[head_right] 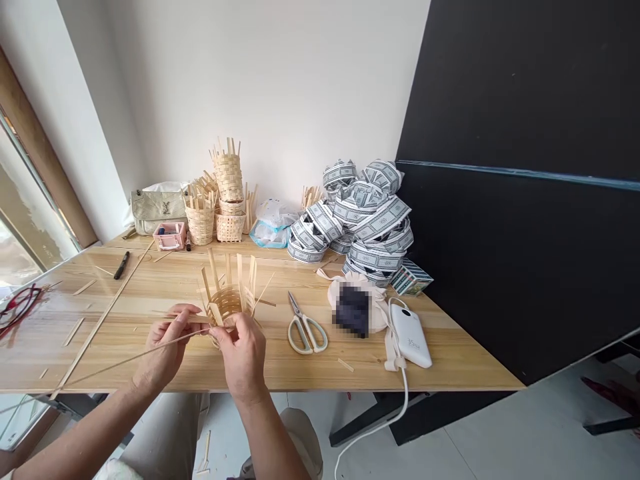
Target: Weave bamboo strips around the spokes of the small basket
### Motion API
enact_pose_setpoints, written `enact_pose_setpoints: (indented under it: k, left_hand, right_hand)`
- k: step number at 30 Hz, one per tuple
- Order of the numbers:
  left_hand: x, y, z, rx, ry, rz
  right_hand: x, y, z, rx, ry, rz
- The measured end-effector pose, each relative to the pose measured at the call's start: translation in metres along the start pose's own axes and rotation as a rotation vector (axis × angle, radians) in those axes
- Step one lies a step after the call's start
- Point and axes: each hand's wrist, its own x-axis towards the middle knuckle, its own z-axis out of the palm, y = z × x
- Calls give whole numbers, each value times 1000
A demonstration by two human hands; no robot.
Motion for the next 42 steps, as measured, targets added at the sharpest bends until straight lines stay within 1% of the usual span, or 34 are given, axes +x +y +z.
enact_pose_setpoints:
  k: [3, 6, 8, 10, 11, 13, 14, 15, 16, 20, 23, 25, 26, 30, 35, 37, 40, 42]
  left_hand:
    - [-11, 0, 8, -105, 92, 4]
    - [-22, -2, 15, -180, 122, 7]
    - [-29, -4, 16, -147, 123, 21]
    - [-33, -6, 13, -32, 85, 77]
    - [-34, -7, 9, 35, 45, 109]
    - [-36, -6, 3, 139, -67, 151]
    - [-36, -5, 0, 167, -127, 151]
    - [-35, -4, -2, 175, -169, 138]
    - [-33, -2, -3, 163, -180, 120]
    - [-17, 7, 0, 46, -69, 53]
    - [-5, 11, 7, -41, -42, 26]
    - [-1, 10, 10, -99, -21, 4]
    - [0, 9, 11, -102, -24, -13]
    - [2, 1, 9, -5, -104, -59]
    - [6, -9, -1, 39, -91, -79]
    - [7, -13, -6, 77, -92, -62]
    - [12, -19, -11, 133, -81, 33]
    - [15, -21, -12, 137, -67, 68]
  right_hand:
    - [-1, 1, 1, 29, 16, 14]
    - [-2, 1, 1, 35, 40, 31]
    - [-2, -1, 0, 30, 57, 22]
    - [0, -3, 0, 17, 73, 0]
    - [1, -4, -1, 7, 78, -9]
    - [3, -6, -3, -12, 79, -11]
    - [5, -7, -5, -19, 69, -3]
    - [6, -8, -6, -24, 54, 8]
    - [8, -9, -8, -28, 36, 19]
    - [12, -11, -12, -61, -8, 33]
    - [13, -10, -12, -102, -10, 33]
    - [13, -8, -12, -117, -18, 43]
    - [13, -8, -12, -121, -24, 51]
    - [13, -6, -13, -149, -71, 73]
    - [11, -2, -15, -204, -125, 49]
    - [10, -1, -16, -201, -132, 51]
    - [10, 2, -17, -156, -124, 60]
    - [10, 4, -17, -121, -138, 56]
